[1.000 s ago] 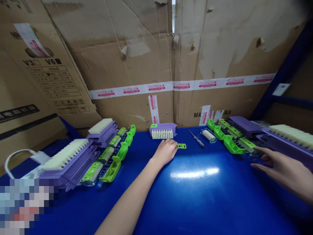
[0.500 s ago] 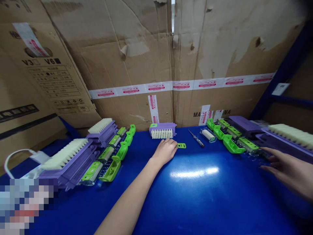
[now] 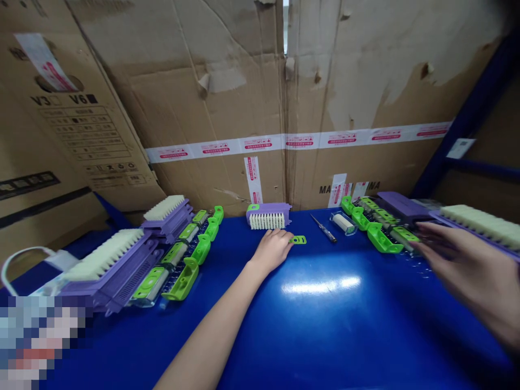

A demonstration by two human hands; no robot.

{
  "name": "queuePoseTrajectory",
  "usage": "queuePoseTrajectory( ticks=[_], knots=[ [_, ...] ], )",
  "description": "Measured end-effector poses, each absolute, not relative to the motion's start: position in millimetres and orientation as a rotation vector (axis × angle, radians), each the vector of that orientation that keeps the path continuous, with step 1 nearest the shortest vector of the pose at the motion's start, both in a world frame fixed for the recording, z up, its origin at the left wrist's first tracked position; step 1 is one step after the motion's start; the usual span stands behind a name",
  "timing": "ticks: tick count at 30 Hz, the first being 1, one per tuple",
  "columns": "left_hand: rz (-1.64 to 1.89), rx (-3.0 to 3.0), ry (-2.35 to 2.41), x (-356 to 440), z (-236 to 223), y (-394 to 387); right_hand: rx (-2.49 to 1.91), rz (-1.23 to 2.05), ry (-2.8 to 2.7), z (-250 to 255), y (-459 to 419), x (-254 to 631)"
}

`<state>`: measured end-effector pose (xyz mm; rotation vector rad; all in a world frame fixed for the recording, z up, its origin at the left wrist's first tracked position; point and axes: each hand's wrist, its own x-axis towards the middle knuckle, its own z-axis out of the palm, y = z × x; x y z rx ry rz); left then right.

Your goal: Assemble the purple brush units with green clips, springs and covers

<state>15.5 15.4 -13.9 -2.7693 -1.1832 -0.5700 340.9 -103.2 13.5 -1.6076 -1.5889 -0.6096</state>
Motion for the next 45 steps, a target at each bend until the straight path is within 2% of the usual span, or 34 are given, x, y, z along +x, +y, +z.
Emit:
queuePoseTrajectory(
  ticks=[3, 7, 12, 16, 20, 29, 35, 41, 45],
  knots=[
    [-0.665, -2.769, -1.169, 15.4, -13.5, 14.8, -1.370, -0.479, -1.781, 22.5, -81.5, 287.3],
    [-0.839, -2.791, -1.184, 12.6, -17.3, 17.6, -1.262, -0.256, -2.064, 7.1, -44.1, 235.9],
    [-0.983, -2.813, -1.332, 9.7, -24.1, 23.6, -1.475, -0.068, -2.185, -11.2, -16.2, 209.5],
    [-0.882, -2.794, -1.391, 12.2, -21.3, 21.4, -1.565, 0.034, -2.228, -9.3, -6.8, 196.4],
    [-0.869, -2.752, -1.466, 14.8, -18.7, 20.3, -1.423, 0.159, -2.092, 1.1, 6.0, 182.4],
    [-1.669, -2.730, -1.848, 23.7, -22.3, 32.6, -1.294, 0.556, -1.297, 11.3, 29.1, 162.4],
    [-1.825, -2.738, -1.826, 23.6, -22.7, 35.1, -1.183, 0.306, -1.316, 5.6, 15.8, 163.0],
    [-1.881, -2.699, -1.786, 18.5, -26.1, 37.7, -0.950, -0.010, -2.176, 0.1, -11.2, 168.3],
    [-1.931, -2.599, -1.815, 15.5, -26.1, 38.0, -1.021, -0.126, -2.440, -3.9, -18.7, 165.8]
  ],
)
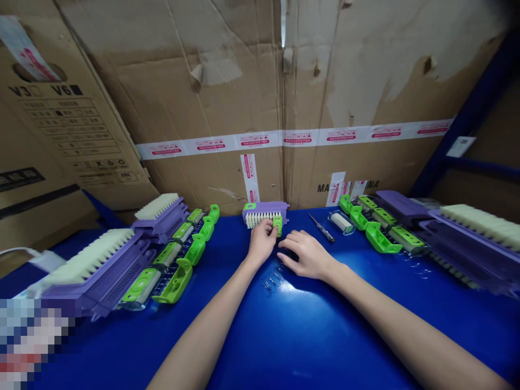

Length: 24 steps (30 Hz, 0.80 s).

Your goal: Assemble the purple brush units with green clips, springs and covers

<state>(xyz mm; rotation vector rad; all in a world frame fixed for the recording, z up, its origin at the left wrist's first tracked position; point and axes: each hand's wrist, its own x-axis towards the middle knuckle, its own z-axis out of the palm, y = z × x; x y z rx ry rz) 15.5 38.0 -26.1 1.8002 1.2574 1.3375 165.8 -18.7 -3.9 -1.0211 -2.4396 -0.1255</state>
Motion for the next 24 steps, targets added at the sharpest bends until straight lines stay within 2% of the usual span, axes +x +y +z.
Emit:
queuePoseTrajectory(
  ticks=[6, 15, 20, 24],
  knots=[
    [1.327, 1.770, 1.134, 10.5, -25.7, 35.9, -1.290, -0.168, -2.388, -9.9, -13.4, 165.8],
    [1.284, 1.624, 1.049, 7.4, -14.0, 30.6, -1.611, 0.076, -1.695, -8.8, 9.2, 193.1],
    [1.230, 1.706, 1.074, 10.8, -14.3, 25.3, -1.605, 0.182, -1.688, -9.0, 12.5, 194.3],
    [1.251, 1.670, 1.052, 10.8, -17.3, 29.2, -1.501, 0.413, -1.565, -7.5, 11.8, 191.5]
  ],
)
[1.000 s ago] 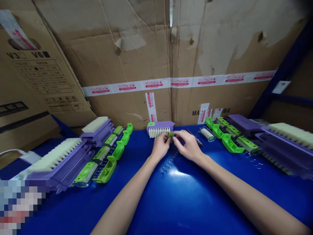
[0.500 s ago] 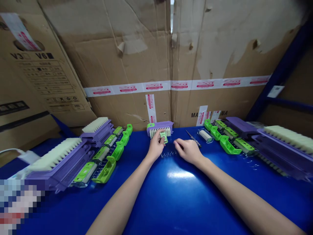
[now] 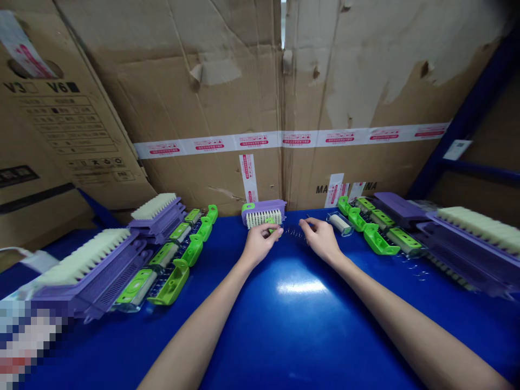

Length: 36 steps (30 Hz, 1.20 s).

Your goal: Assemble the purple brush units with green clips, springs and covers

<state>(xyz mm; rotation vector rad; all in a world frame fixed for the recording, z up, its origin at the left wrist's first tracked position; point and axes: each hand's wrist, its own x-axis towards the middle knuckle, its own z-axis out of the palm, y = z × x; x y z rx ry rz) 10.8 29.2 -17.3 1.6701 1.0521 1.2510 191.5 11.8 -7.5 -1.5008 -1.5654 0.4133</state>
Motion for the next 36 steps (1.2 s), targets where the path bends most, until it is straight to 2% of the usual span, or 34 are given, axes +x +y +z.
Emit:
queuePoseTrajectory(
  ticks=[5, 9, 14, 19, 36],
  knots=[
    [1.296, 1.543, 1.021, 8.8, -14.6, 33.5, -1.213, 0.885, -1.286, -3.7, 7.2, 183.2],
    [1.392, 1.358, 1.037, 7.0, -13.2, 35.5, -0.892, 1.078, -1.130, -3.3, 1.7, 173.5],
    [1.423, 1.283, 1.047, 8.2, -14.0, 34.9, -0.870, 1.020, -1.233, -8.6, -1.5, 164.7],
    [1.261, 1.466, 0.977, 13.2, -14.9, 30.4, -1.030, 0.957, -1.403, -14.2, 0.4, 159.8],
    [1.202, 1.477, 0.889, 7.8, -20.3, 33.3, -1.033, 1.146, -1.117, -7.5, 2.1, 163.8]
  ],
)
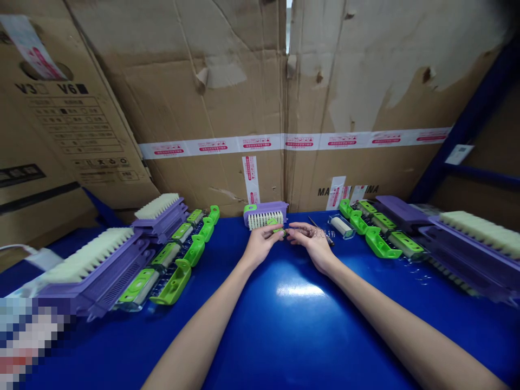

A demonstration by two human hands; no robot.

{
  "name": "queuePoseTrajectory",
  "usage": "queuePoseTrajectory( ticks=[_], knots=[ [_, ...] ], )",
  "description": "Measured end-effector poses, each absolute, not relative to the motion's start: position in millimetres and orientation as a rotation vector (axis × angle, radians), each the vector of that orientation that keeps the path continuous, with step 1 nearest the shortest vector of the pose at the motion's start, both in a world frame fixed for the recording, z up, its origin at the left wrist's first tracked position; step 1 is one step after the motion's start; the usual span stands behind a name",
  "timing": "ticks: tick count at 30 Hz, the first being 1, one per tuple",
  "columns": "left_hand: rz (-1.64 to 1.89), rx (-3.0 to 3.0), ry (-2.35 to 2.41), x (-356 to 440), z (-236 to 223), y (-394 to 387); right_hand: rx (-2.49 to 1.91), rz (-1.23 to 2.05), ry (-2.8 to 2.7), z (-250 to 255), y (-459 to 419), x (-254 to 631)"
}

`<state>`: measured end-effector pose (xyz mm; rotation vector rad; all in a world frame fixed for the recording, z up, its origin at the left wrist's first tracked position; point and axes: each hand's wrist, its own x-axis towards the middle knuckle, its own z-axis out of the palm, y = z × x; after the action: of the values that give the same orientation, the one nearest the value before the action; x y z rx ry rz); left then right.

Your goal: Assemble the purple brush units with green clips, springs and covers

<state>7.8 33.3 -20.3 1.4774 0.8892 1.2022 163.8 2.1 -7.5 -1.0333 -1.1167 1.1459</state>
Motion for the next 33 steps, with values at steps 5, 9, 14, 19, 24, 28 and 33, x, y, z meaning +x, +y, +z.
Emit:
queuePoseTrajectory(
  ticks=[5, 9, 14, 19, 24, 28, 33],
  knots=[
    [1.214, 1.494, 0.881, 8.4, -23.6, 35.8, -1.036, 1.145, -1.111, -7.3, 2.2, 163.4],
    [1.258, 1.521, 0.845, 10.9, -21.8, 32.6, -1.045, 1.143, -1.128, -8.4, 2.7, 162.4],
    [1.269, 1.539, 0.826, 12.9, -19.4, 27.2, -1.048, 1.125, -1.157, -14.2, 5.4, 162.6],
    [1.261, 1.566, 0.853, 14.0, -20.3, 26.7, -1.015, 1.025, -1.239, -18.2, 7.8, 163.2],
    [1.298, 1.583, 0.882, 15.8, -23.7, 27.5, -0.997, 0.857, -1.364, -19.8, 6.2, 160.6],
    [1.288, 1.605, 0.917, 16.8, -24.1, 27.6, -1.012, 0.699, -1.455, -23.5, 3.9, 159.4],
    [1.247, 1.645, 0.987, 16.8, -22.3, 26.6, -1.023, 0.604, -1.546, -25.6, 2.3, 159.9]
  ],
)
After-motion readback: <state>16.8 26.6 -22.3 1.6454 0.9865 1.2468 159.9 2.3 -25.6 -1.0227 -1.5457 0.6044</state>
